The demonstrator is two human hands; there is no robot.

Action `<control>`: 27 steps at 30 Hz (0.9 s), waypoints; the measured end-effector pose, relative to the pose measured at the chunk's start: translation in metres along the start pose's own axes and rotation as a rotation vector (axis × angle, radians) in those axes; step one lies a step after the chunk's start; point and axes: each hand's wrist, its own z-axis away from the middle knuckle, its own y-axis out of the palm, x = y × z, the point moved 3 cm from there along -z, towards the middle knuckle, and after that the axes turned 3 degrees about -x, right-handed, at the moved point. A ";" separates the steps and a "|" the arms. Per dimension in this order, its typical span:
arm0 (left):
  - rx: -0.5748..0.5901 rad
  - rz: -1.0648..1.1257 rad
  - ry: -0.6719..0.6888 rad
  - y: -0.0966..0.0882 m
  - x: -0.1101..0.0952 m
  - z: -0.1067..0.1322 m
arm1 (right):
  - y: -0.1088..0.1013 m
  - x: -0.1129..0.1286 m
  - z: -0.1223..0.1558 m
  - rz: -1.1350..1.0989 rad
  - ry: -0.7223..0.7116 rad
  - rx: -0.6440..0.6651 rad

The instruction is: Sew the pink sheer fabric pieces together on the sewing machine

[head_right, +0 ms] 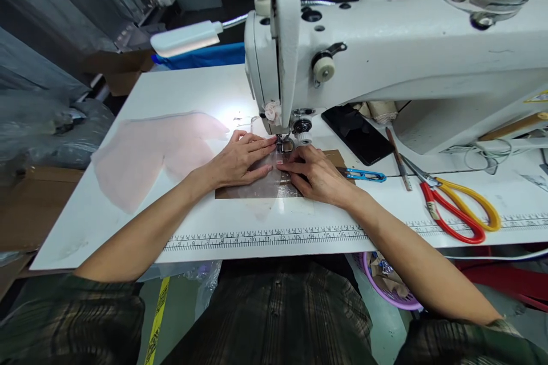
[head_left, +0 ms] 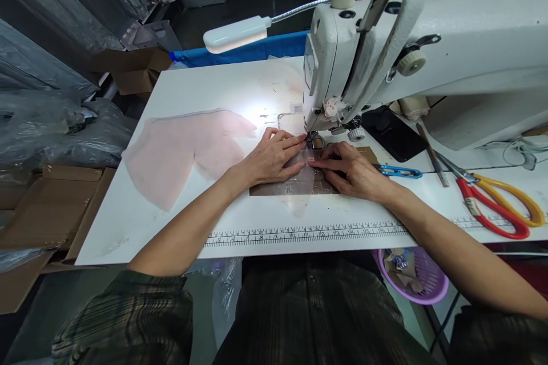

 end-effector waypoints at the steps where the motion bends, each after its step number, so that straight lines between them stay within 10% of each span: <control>1: 0.001 -0.003 0.002 0.000 0.000 0.000 | 0.000 0.000 0.000 0.002 0.001 -0.003; 27: -0.040 0.032 0.284 -0.013 -0.025 0.002 | 0.002 0.003 0.002 0.094 0.007 -0.024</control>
